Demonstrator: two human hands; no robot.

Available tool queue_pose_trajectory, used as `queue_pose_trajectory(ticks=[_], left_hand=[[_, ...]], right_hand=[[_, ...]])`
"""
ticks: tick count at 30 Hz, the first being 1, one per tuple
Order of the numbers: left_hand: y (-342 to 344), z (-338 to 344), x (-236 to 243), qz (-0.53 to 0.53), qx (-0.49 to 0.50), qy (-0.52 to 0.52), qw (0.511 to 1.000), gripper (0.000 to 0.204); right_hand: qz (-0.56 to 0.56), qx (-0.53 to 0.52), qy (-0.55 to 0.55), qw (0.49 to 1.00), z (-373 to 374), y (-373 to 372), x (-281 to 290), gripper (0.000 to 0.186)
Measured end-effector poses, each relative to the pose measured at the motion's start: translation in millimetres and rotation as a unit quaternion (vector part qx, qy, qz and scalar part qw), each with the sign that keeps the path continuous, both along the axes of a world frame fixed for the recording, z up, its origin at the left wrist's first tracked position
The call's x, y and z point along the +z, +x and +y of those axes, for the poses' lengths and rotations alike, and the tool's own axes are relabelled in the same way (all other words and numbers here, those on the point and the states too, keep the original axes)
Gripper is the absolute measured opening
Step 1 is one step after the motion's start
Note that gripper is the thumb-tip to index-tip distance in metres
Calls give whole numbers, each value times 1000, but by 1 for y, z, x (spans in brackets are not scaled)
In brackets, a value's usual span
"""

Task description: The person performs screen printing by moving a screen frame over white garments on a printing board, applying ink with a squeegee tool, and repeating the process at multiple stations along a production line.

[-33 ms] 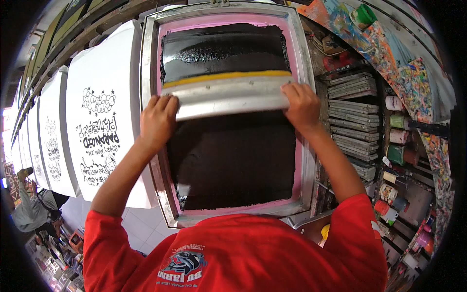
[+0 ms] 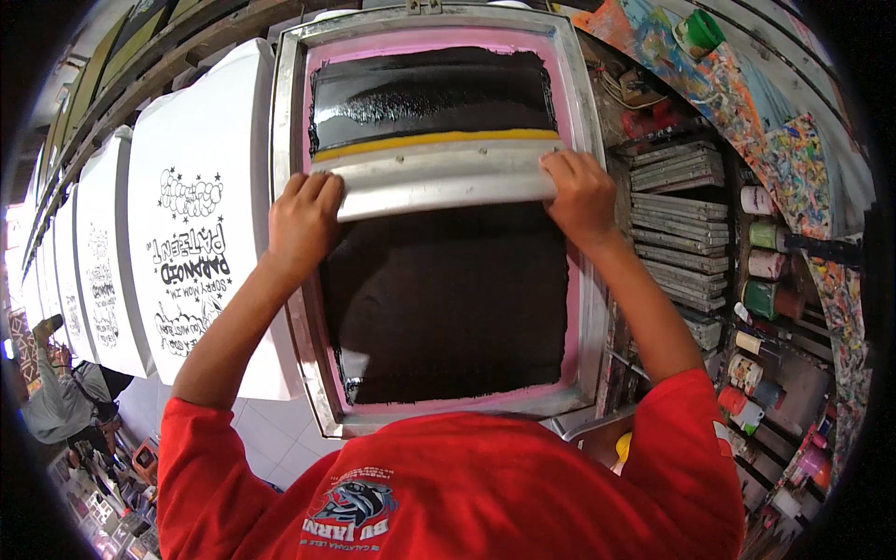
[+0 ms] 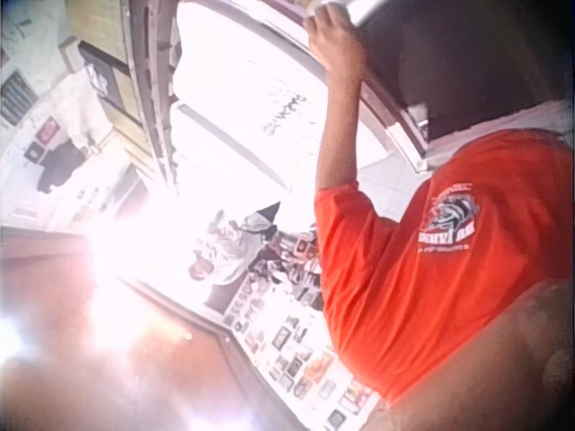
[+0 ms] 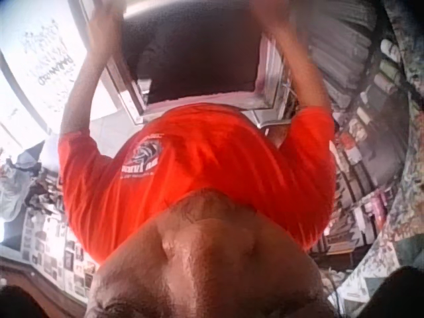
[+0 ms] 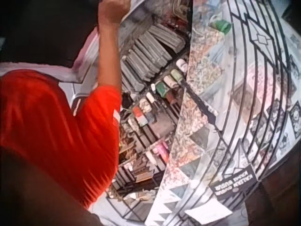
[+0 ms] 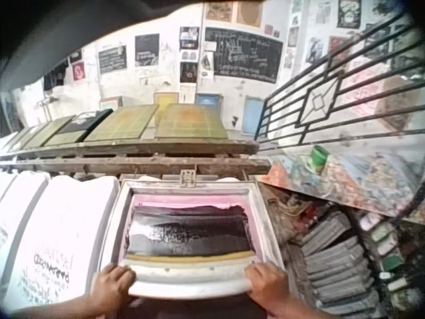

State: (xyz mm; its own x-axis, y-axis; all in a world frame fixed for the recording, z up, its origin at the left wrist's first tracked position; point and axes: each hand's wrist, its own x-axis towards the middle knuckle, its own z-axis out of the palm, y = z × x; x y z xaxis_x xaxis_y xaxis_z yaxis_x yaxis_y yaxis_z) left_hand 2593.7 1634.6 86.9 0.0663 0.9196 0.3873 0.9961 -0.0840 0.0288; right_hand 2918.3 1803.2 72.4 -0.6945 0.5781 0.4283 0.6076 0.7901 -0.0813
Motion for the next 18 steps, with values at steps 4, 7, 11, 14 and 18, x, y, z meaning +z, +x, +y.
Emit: queue_pose_trajectory(ticks=[4,7,11,14,18], left_hand=[[-32,48,-8,-4,40,-71,997,32],[-48,87,9,-16,46,-83,995,33],[-88,144,52,-23,-7,-135,991,28],[-82,143,81,-58,-24,-116,991,34],[-56,79,101,-68,6,-80,994,31]], right_hand=[[-1,-2,-14,1000,45,-23,3,31],[-24,-2,-36,999,89,-43,11,27],[-79,39,-86,992,143,-68,62,31],[-95,40,-78,992,141,-63,85,33],[-85,26,-55,994,75,-36,127,30]])
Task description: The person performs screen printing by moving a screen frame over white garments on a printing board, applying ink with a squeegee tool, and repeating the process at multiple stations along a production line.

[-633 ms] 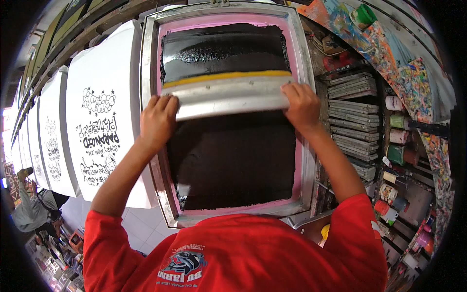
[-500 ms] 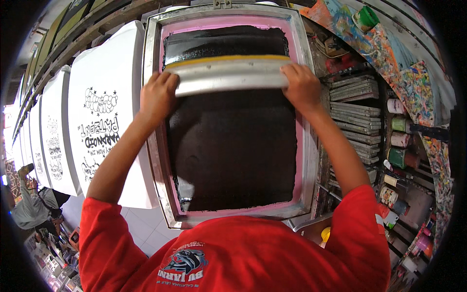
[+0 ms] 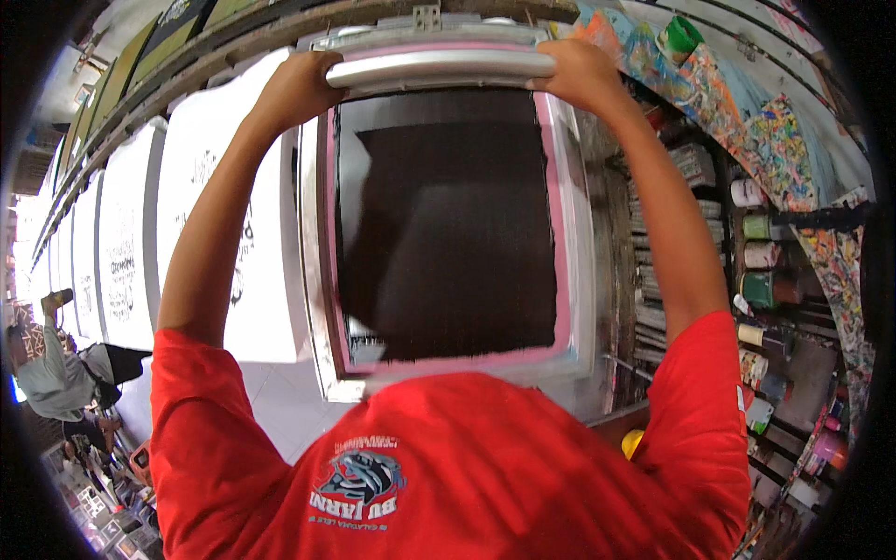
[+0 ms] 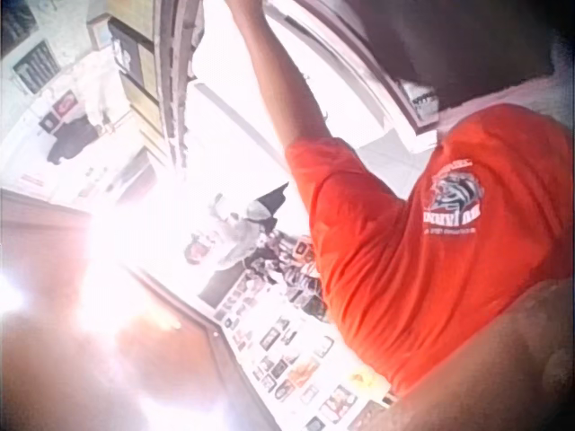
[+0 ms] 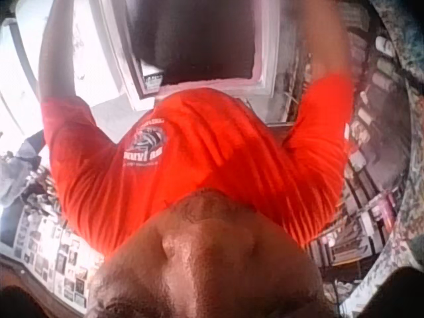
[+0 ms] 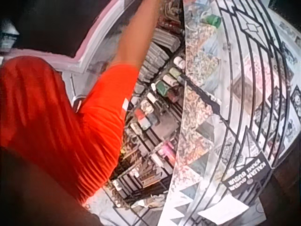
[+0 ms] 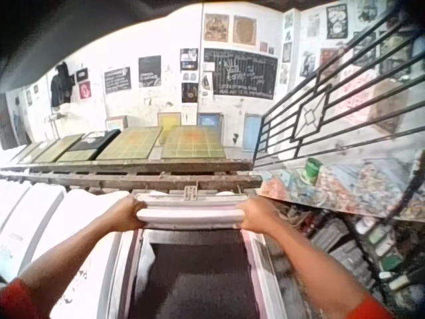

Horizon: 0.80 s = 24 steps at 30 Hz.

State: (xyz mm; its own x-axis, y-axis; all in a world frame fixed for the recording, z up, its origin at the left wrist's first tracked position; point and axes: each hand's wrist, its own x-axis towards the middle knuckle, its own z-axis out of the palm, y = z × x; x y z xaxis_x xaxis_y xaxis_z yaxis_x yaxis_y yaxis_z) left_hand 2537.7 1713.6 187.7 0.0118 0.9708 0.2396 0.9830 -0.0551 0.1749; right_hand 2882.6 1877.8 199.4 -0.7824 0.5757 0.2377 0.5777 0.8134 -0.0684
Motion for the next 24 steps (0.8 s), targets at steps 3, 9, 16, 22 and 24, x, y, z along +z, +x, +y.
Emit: queue_pose_trajectory(ticks=[3,9,16,22,24], left_hand=[[53,-78,18,-5,11,-6,1000,29],[139,-266,-2,-44,30,-87,995,42],[189,-362,-37,-83,4,-69,994,29],[190,-375,-81,-31,-4,-13,999,29],[191,-373,-93,-13,-9,42,999,27]], right_hand=[[11,-21,-14,1000,-74,45,10,29],[-9,-25,-48,998,-257,129,-5,26],[35,-52,-78,995,-374,176,-61,31],[89,-71,-30,993,-387,177,-103,31],[104,-81,-8,991,-387,175,-117,31]])
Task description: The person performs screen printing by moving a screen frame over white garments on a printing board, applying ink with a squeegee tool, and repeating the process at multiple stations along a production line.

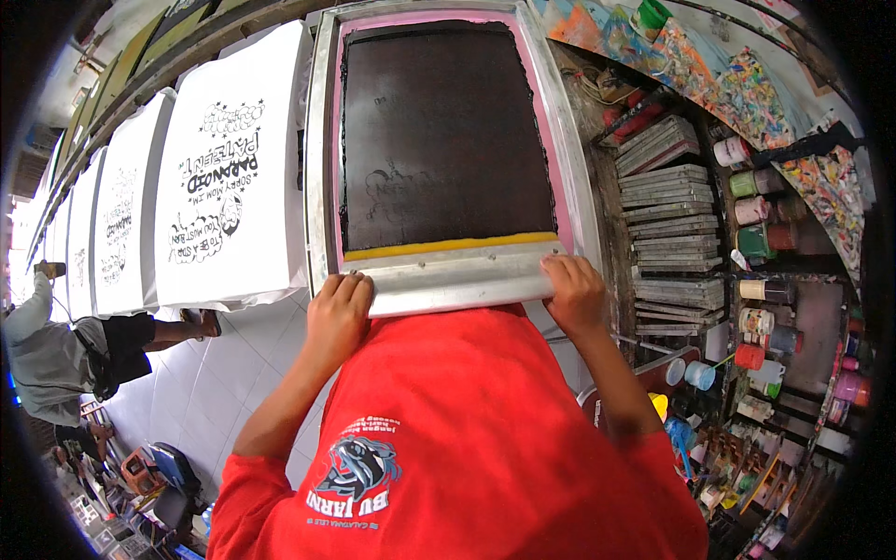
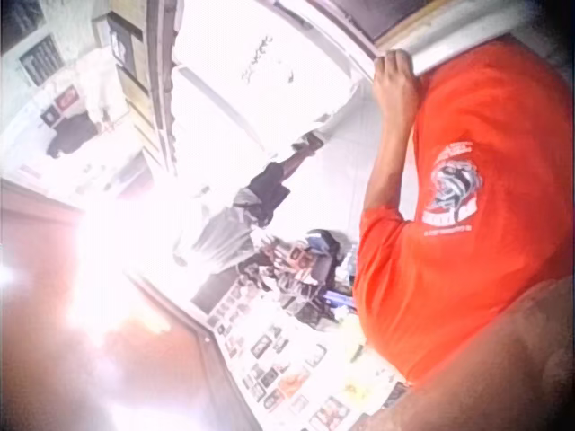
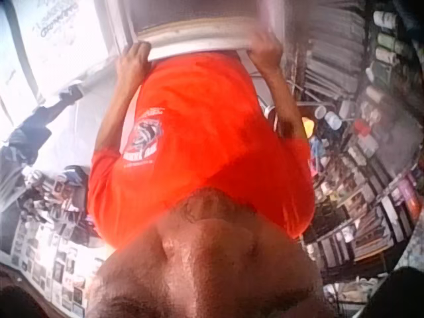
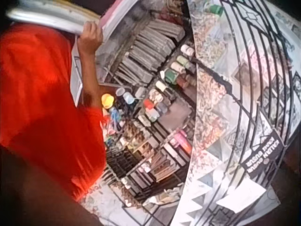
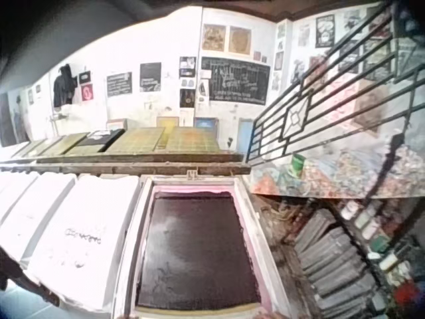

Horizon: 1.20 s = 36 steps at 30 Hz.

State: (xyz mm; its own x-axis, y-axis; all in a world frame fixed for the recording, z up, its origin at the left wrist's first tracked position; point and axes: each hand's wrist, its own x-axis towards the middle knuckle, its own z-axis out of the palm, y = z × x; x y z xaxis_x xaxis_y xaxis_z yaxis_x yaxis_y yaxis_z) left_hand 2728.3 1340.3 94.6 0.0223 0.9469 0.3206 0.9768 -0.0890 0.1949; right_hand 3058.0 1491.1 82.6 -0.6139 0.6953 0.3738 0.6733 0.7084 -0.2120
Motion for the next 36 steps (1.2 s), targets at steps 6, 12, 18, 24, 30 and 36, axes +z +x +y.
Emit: queue_pose_trajectory(ticks=[6,12,18,24,30,36], left_hand=[[-13,25,32,-41,-8,-57,997,30],[1,7,28,-47,-8,-86,995,37],[-21,55,8,11,-12,-41,999,27],[-61,139,11,28,-14,-54,998,32],[-108,226,-4,29,3,-32,999,24],[-153,317,-7,44,24,-24,998,30]], right_hand=[[-9,22,-10,1000,26,-8,28,32],[-38,17,-50,998,11,4,22,28],[-27,29,-18,999,58,-19,13,22],[-27,40,14,999,150,-60,8,21],[-10,57,32,998,241,-106,3,24],[-30,34,25,999,336,-151,-4,33]])
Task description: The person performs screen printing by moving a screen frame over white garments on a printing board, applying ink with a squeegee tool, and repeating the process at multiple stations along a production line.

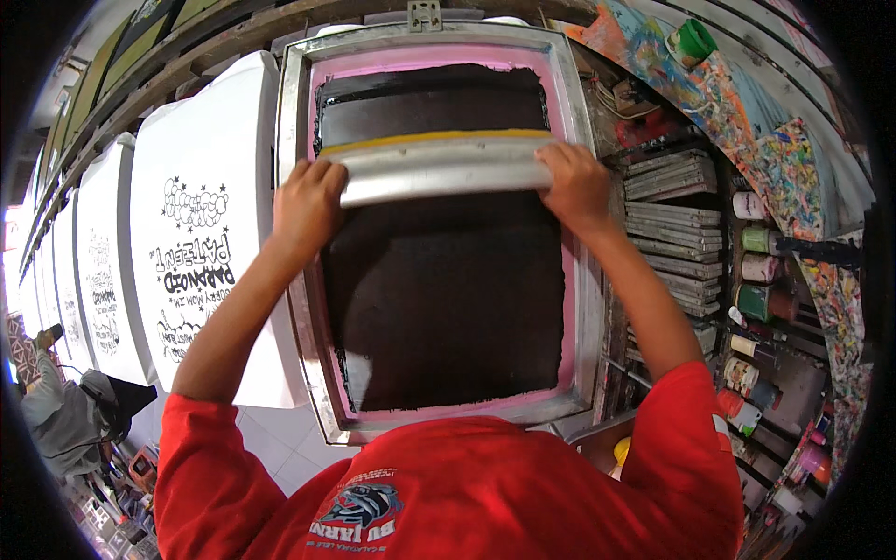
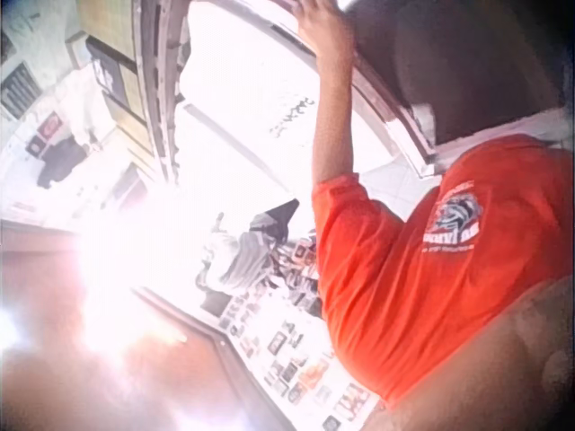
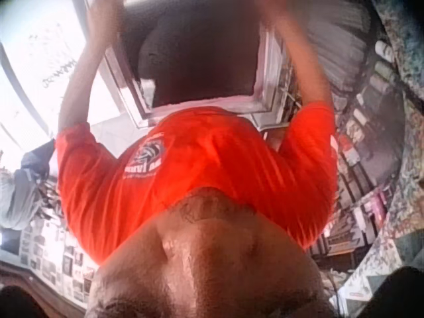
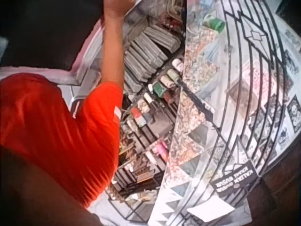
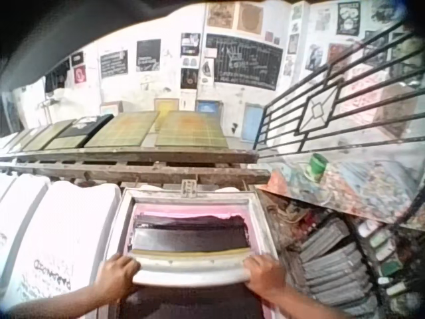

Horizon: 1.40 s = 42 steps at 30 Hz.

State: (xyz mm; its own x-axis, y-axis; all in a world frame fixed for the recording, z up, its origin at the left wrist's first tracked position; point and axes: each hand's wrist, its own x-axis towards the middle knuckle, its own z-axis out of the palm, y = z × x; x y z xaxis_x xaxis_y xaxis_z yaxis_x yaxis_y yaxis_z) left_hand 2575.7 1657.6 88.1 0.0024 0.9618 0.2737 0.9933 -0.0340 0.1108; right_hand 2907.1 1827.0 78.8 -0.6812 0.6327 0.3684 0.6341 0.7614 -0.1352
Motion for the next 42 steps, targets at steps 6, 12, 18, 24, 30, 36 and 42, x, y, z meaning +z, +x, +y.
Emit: queue_pose_trajectory(ticks=[6,12,18,24,30,36,42], left_hand=[[-60,107,39,24,17,-99,995,42],[-70,119,86,-25,-31,-24,999,36],[1,-4,122,-39,23,-28,999,30],[92,-199,88,-89,26,-50,994,39],[151,-305,38,-122,0,-32,992,39],[158,-327,-7,-72,-9,61,996,36],[167,-340,-6,-128,-4,-5,992,48]], right_hand=[[-102,1,-62,993,111,-55,39,32],[-108,30,-51,992,119,-61,108,41],[-69,-12,-54,996,-5,0,141,28],[9,17,-38,999,-197,93,100,33],[38,-11,-54,998,-312,145,42,24],[72,-9,11,997,-331,151,7,24],[66,-12,-11,998,-346,158,-6,54]])
